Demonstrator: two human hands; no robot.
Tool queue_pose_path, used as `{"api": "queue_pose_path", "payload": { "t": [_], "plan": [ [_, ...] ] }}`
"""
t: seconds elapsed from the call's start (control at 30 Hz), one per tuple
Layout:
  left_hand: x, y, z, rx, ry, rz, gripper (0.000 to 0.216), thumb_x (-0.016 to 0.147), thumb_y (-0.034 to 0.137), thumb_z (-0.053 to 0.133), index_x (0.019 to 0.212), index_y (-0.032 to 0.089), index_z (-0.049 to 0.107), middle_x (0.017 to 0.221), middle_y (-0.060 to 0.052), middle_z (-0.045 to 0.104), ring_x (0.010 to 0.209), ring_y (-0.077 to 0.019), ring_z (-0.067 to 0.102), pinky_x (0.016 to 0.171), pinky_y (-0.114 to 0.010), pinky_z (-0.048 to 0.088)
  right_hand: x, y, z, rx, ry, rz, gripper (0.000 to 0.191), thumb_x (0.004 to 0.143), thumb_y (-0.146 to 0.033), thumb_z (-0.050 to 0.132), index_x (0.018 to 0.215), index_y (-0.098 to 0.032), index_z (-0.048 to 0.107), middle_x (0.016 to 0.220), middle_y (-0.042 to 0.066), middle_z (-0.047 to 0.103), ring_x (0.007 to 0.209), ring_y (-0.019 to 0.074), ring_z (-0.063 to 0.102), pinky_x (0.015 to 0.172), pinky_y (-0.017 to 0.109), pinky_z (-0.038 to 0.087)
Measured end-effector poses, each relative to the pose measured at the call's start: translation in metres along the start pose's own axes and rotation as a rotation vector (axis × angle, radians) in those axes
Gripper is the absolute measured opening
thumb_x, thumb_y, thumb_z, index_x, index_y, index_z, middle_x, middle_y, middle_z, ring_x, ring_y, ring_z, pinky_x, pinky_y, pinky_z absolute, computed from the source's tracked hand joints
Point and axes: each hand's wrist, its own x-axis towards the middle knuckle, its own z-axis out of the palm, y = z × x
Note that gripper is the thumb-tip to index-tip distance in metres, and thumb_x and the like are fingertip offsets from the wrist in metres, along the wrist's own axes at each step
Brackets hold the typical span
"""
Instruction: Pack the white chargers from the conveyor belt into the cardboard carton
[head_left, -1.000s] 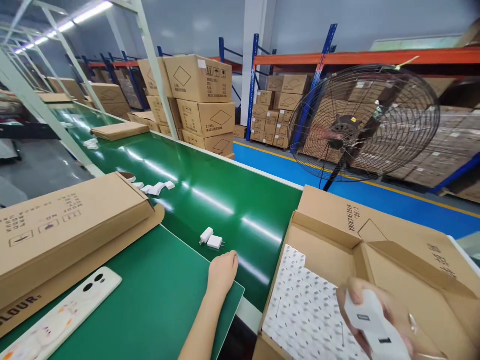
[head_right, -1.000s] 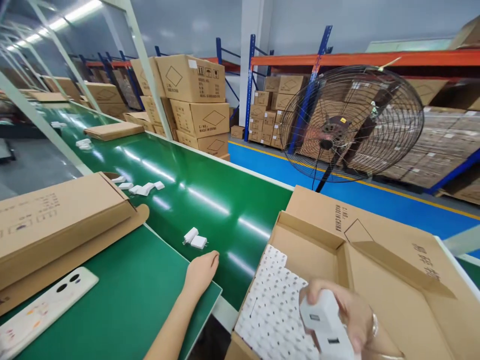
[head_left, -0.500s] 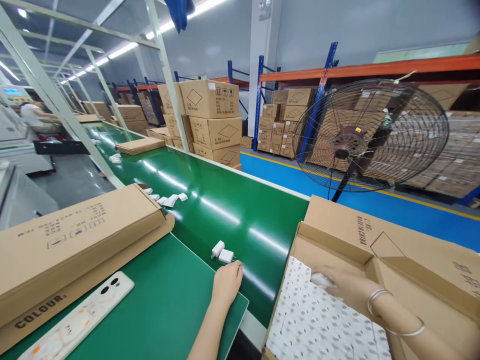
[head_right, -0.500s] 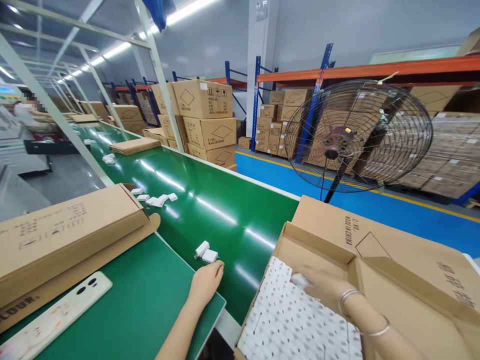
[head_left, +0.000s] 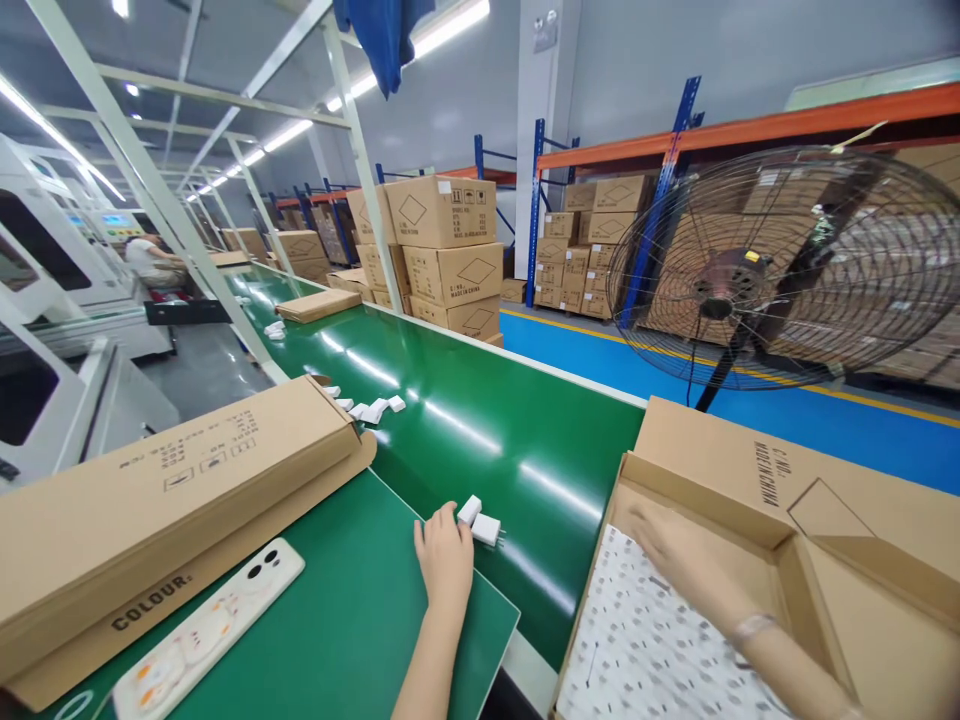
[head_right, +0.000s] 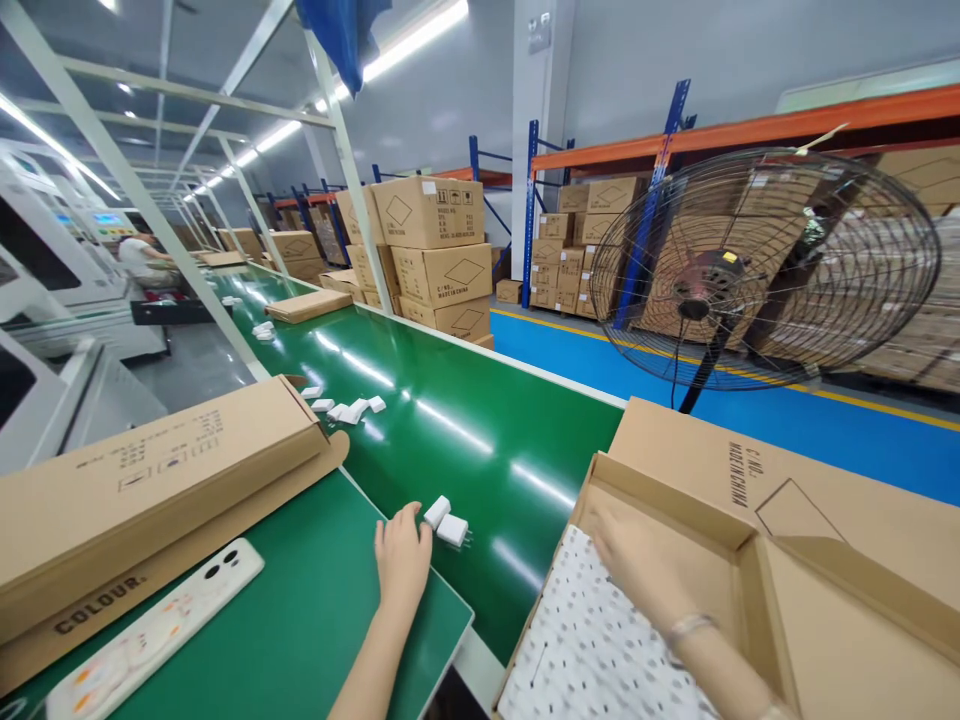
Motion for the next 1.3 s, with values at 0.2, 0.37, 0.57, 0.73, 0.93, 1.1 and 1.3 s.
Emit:
{"api": "queue_pose_path", "payload": {
  "t": [0.2,0.37,0.57,0.73,0.93,1.1,1.3],
  "plan": [
    [-0.003,-0.005,0.006,0.129,-0.073,0.071,0.028,0.078,0.014,0.040,0.102,0.016,0.054,0.095,-0.006,0.064,0.097,-0.0209,0.055,0.105,-0.052,0.010,0.045,-0.105,0.084,-0.034,-0.036,-0.144,0.034,0.074,-0.037,0.058,0.103,-0.019,0.055,0.104,0.008,0.060,0.099,0.0238,0.053,0.080,0.037,0.044],
    [-0.004,0.002,0.006,0.198,-0.144,0.069,0.024,0.077,0.019,0.042,0.090,0.019,0.062,0.083,-0.005,0.066,0.092,-0.0225,0.055,0.105,-0.052,0.010,0.060,-0.130,0.119,-0.082,-0.051,-0.143,0.022,0.070,-0.018,0.059,0.091,-0.018,0.058,0.099,0.009,0.063,0.092,0.0239,0.058,0.074,0.036,0.046],
    [0.001,0.013,0.002,0.119,-0.268,-0.026,0.025,0.075,0.024,0.042,0.084,0.020,0.065,0.085,-0.006,0.066,0.093,-0.0242,0.054,0.107,-0.053,0.005,0.064,-0.108,0.122,-0.140,-0.060,-0.316,0.042,0.067,-0.004,0.045,0.107,-0.012,0.052,0.103,0.016,0.061,0.098,0.0289,0.056,0.082,0.039,0.045],
    [0.004,0.019,0.000,0.029,-0.259,-0.150,0.033,0.078,0.033,0.036,0.089,0.019,0.063,0.084,-0.009,0.065,0.089,-0.0235,0.056,0.111,-0.049,-0.003,0.077,-0.097,0.151,-0.250,0.068,-0.455,0.047,0.066,-0.004,0.046,0.110,-0.014,0.053,0.113,0.017,0.057,0.105,0.0292,0.052,0.091,0.040,0.041],
    [0.002,0.020,0.004,0.061,-0.271,-0.103,0.040,0.076,0.040,0.035,0.087,0.020,0.069,0.078,-0.011,0.065,0.091,-0.0260,0.055,0.111,-0.049,-0.002,0.090,-0.098,0.166,-0.183,-0.022,-0.450,0.052,0.066,0.007,0.030,0.109,-0.012,0.054,0.105,0.018,0.060,0.094,0.0250,0.059,0.082,0.035,0.046],
    [-0.003,0.021,0.009,0.128,-0.344,0.024,0.049,0.081,0.043,0.030,0.083,0.018,0.072,0.071,-0.011,0.067,0.089,-0.0266,0.058,0.111,-0.048,-0.002,0.085,-0.105,0.147,-0.069,-0.191,-0.372,0.054,0.064,0.005,0.035,0.112,-0.014,0.052,0.103,0.016,0.061,0.093,0.0261,0.060,0.079,0.035,0.046],
    [0.000,0.022,0.000,0.075,-0.351,0.081,0.062,0.091,0.035,0.012,0.087,0.016,0.071,0.072,-0.010,0.068,0.081,-0.0218,0.062,0.108,-0.049,0.008,0.062,-0.115,0.131,0.050,-0.244,-0.347,0.067,0.056,-0.006,0.053,0.121,-0.017,0.045,0.116,0.011,0.051,0.108,0.0257,0.046,0.086,0.033,0.042]
  ]
}}
